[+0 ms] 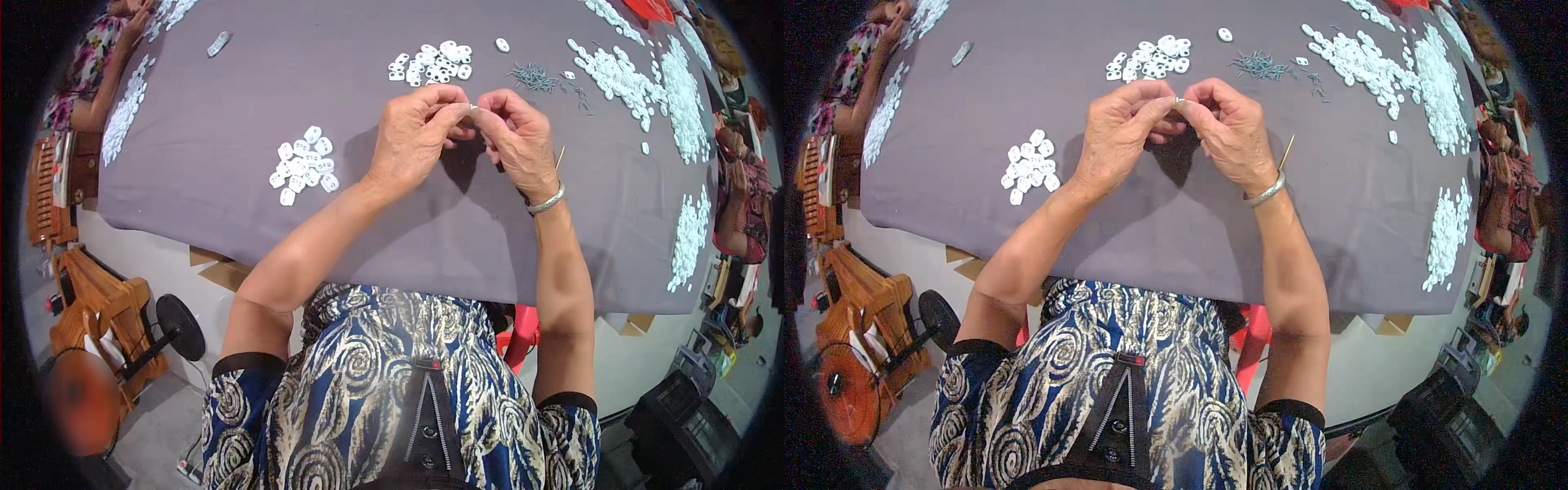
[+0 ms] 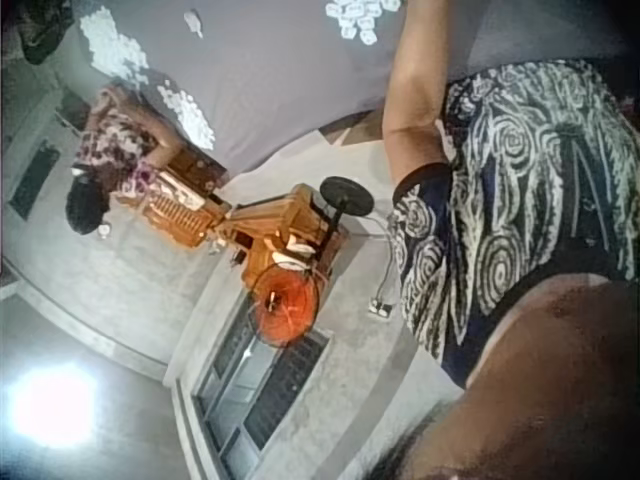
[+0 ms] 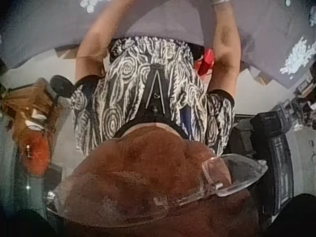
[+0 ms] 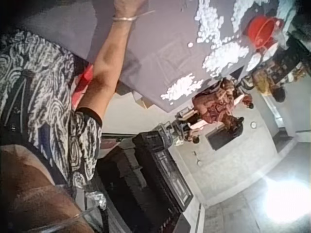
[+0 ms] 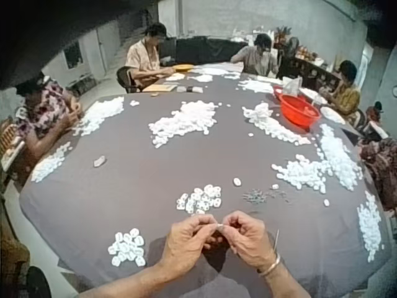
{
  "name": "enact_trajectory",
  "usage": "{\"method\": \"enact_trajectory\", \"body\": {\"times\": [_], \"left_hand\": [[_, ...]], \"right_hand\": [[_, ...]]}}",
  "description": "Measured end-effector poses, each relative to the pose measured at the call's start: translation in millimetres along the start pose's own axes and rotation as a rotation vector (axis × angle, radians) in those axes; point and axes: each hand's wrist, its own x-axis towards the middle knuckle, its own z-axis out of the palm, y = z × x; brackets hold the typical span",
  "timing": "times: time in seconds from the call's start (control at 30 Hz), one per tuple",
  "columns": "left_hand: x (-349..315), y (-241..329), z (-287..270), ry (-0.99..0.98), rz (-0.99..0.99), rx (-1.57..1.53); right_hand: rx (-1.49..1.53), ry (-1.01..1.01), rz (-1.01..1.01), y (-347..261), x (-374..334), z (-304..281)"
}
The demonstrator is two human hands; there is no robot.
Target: Manually assembling small white plastic components by inserting metal pins into designated holes.
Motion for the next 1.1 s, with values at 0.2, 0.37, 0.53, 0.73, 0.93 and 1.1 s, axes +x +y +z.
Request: {"method": "enact_trajectory", "body": {"times": [0.2,0.37,0.53,0.73,0.93,1.1], "left_hand": [[2,-8,-5,-0.078,0.132,0.024],[2,-9,-8,-0.058,0.171,0.036],[3,-10,-9,-0.067,0.145,-0.032],[0,1,-11,-0.092,0.069,0.026],[0,-10,-7,-0.097,0.129,-0.017],[-2,-11,-3,-0.09,0.109,0.038]], "right_hand": [[0.056,-0.01,0.053,-1,0,-3],[0.01,-0.068,0.07,-4,0,-4],[-0.017,-0.097,0.065,-3,1,-7],[0.147,-0.002,0.113,-1,4,-15],[0.16,-0.047,0.101,2,4,-14],[0.136,-0.05,0.12,1,3,-15]]}}
